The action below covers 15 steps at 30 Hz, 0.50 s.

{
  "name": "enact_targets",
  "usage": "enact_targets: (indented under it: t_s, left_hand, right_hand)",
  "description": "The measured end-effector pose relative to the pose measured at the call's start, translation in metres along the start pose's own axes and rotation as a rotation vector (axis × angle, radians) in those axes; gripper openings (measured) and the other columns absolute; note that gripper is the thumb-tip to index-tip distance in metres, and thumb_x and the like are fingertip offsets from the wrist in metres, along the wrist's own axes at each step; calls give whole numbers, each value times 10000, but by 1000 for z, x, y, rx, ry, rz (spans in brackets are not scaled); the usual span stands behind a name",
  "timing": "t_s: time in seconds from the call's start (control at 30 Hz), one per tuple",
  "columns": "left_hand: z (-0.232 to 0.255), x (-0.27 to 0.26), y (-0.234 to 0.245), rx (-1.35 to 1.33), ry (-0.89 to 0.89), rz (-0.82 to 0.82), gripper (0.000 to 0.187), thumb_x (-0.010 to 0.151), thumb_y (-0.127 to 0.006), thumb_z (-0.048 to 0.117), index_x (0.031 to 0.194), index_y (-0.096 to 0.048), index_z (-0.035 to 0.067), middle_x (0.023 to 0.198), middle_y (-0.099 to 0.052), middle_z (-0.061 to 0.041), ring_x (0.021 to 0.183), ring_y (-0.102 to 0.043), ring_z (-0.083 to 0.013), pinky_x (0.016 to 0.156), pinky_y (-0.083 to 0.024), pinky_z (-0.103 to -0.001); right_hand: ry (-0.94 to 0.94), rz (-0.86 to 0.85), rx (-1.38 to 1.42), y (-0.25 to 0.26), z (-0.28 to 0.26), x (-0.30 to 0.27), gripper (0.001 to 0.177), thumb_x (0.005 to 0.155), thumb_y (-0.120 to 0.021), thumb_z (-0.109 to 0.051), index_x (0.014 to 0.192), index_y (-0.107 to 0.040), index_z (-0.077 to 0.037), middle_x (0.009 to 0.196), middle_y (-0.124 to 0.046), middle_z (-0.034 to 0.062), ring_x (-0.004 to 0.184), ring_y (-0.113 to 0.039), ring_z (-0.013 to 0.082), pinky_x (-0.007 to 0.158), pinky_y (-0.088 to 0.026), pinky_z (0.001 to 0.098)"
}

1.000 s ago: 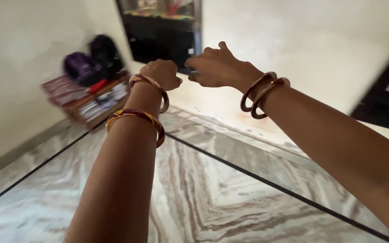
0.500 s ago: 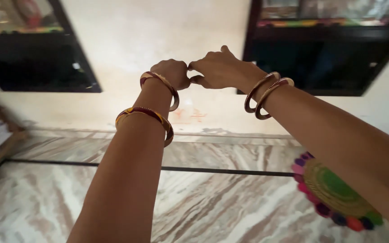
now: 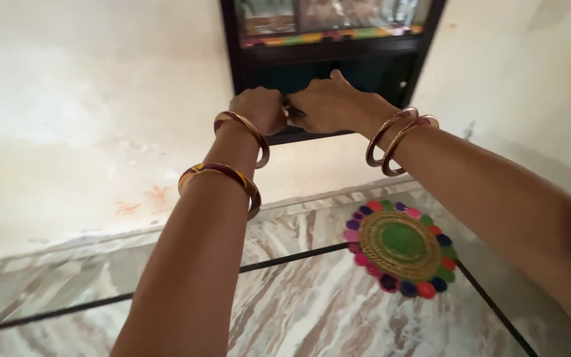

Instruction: The person picks up a notebook from a wooden shelf, walks to a window, and wipes the notebook cover with a cloth. They then return to the shelf and place the notebook back among other items.

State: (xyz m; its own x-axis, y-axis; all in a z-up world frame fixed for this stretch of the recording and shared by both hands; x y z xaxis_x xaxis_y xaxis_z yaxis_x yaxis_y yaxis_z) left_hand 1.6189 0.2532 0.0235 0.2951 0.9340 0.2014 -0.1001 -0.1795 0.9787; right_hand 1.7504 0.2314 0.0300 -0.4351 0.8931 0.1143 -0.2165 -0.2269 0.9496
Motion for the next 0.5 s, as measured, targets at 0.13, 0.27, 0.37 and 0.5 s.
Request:
enact_targets:
  t_s: [0.13,0.27,0.37,0.5]
  left_hand:
    - [57,50,-16,-24,-118,5,296,955,-649,330,1169,-761,159,1171,-732,-149,1090,-704,-351,922,-570,-469]
    - [110,93,-24,-26,-262,40,339,912,-694,369,1140,-764,127,1194,-711,-148,1097,-690,-360,926,-564,-465]
    - [148,129,-26,-22,-360,92,333,889,-709,357,1118,-770,123,1206,-703,-153,1111,-678,-362,940,-551,-463]
    - [192,184,-21,-50,-446,56,307,895,-683,348,1124,-762,160,1205,-702,-140,1119,-674,-348,939,-547,-472]
  right_hand:
    - [-79,-14,12,-24,69,-15,352,1012,-524,-435,1249,-663,-214,810,-740,68,872,-704,317,950,-395,571]
    - [-168,-21,-16,-39,126,-30,351,1011,-527,-443,1223,-675,-206,868,-743,80,937,-693,332,928,-405,592]
    - [-258,-39,-3,-44,166,-36,346,1005,-522,-429,1253,-664,-236,876,-750,79,953,-695,334,942,-403,598]
    - [-368,-28,-2,-45,231,-32,361,989,-529,-427,1277,-655,-248,890,-747,69,965,-697,322,986,-381,612]
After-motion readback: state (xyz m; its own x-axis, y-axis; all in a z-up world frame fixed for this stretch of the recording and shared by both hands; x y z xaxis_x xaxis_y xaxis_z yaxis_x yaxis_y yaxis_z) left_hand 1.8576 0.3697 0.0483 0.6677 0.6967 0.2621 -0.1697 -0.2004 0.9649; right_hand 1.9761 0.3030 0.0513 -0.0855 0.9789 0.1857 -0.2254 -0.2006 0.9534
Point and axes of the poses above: each hand's wrist, its own x-axis towards the middle knuckle, its own y-axis out of the back of the hand, z = x × y, the point moved 3 cm from there along x, towards the middle knuckle
